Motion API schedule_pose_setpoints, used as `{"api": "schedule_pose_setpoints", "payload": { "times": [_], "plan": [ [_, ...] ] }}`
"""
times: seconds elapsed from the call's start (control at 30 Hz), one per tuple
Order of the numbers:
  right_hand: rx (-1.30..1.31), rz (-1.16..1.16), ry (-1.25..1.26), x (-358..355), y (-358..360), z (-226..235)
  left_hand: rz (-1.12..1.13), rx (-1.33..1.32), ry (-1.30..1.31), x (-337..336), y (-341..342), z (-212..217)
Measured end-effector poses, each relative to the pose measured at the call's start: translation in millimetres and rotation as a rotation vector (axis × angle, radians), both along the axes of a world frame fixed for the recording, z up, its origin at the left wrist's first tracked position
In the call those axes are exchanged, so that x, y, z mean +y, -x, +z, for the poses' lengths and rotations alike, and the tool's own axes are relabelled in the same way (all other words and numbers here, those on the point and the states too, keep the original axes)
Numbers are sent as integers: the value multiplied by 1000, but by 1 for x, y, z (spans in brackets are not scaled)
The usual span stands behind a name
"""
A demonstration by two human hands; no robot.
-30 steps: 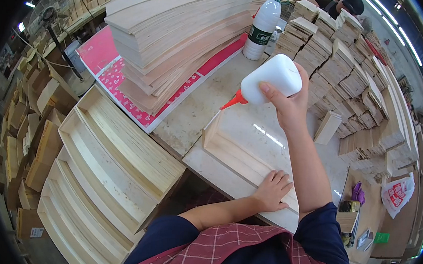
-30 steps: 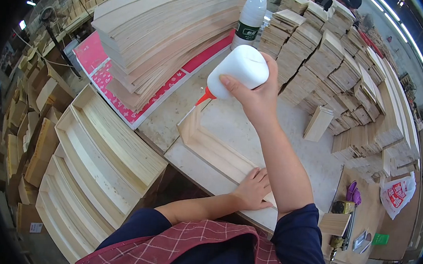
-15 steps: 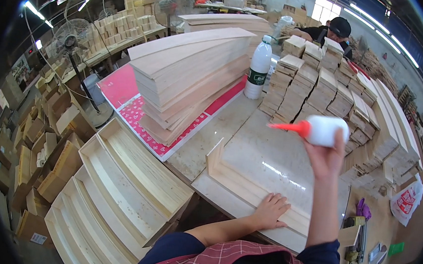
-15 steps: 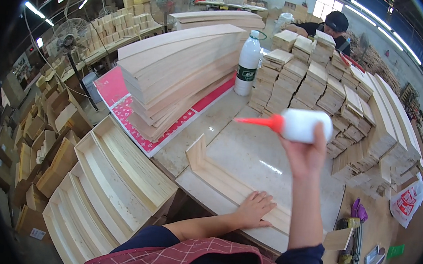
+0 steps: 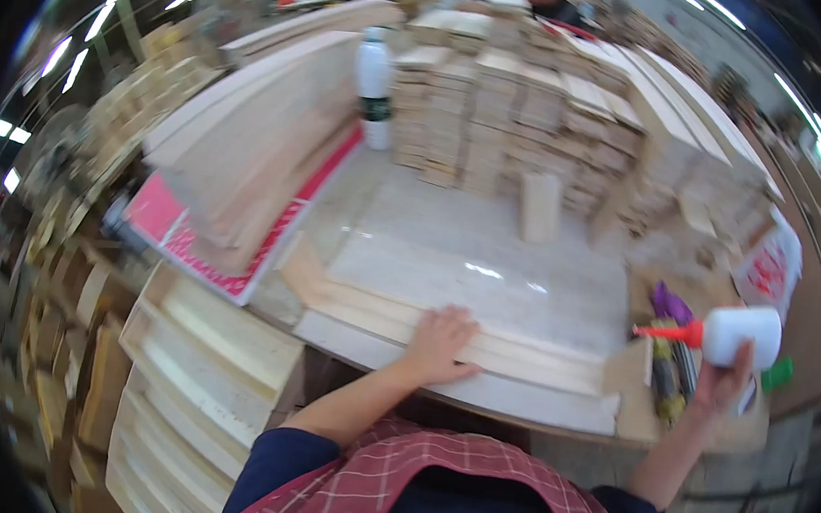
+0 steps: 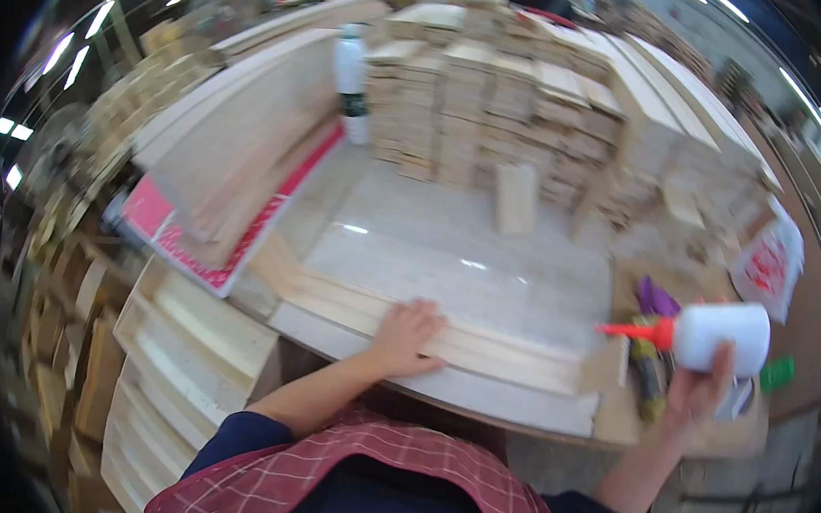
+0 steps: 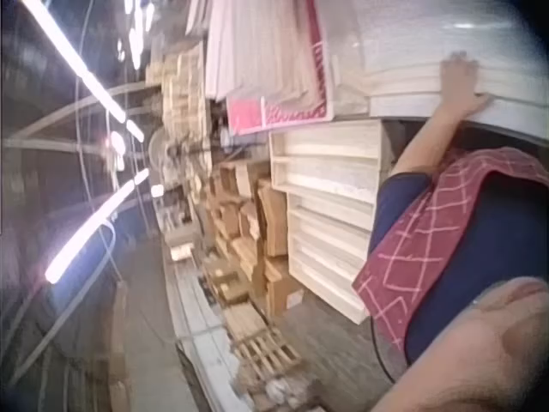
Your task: Assemble wooden boxes by applying wood glue and using a pneumatic nail gun to join slats.
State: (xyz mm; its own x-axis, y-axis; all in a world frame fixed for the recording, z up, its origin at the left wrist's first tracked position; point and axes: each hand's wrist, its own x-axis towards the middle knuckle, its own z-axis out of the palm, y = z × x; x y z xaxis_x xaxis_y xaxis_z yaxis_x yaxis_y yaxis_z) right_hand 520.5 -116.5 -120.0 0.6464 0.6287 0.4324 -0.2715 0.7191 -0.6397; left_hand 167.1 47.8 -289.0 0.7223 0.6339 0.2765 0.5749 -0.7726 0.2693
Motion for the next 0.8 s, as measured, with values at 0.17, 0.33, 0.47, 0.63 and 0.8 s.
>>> {"api": "schedule_pose_setpoints", "payload": {
  "times": [0.17,0.33,0.47,0.63,0.8],
  "plan": [
    [-231,-353,136,-5,-7,3,38,88,-13,-11,-20,9],
    [-245,-354,107,1,0,12,34,155,-38,-18,-37,11],
    [-356,-407,198,-2,-9,-1,28,172,-50,-23,-39,11],
    [-260,-410,227,2,-13,-12,36,194,-48,-24,-38,11],
    [-263,-408,252,4,-16,-16,36,195,-58,-22,-40,12]
  ]
}}
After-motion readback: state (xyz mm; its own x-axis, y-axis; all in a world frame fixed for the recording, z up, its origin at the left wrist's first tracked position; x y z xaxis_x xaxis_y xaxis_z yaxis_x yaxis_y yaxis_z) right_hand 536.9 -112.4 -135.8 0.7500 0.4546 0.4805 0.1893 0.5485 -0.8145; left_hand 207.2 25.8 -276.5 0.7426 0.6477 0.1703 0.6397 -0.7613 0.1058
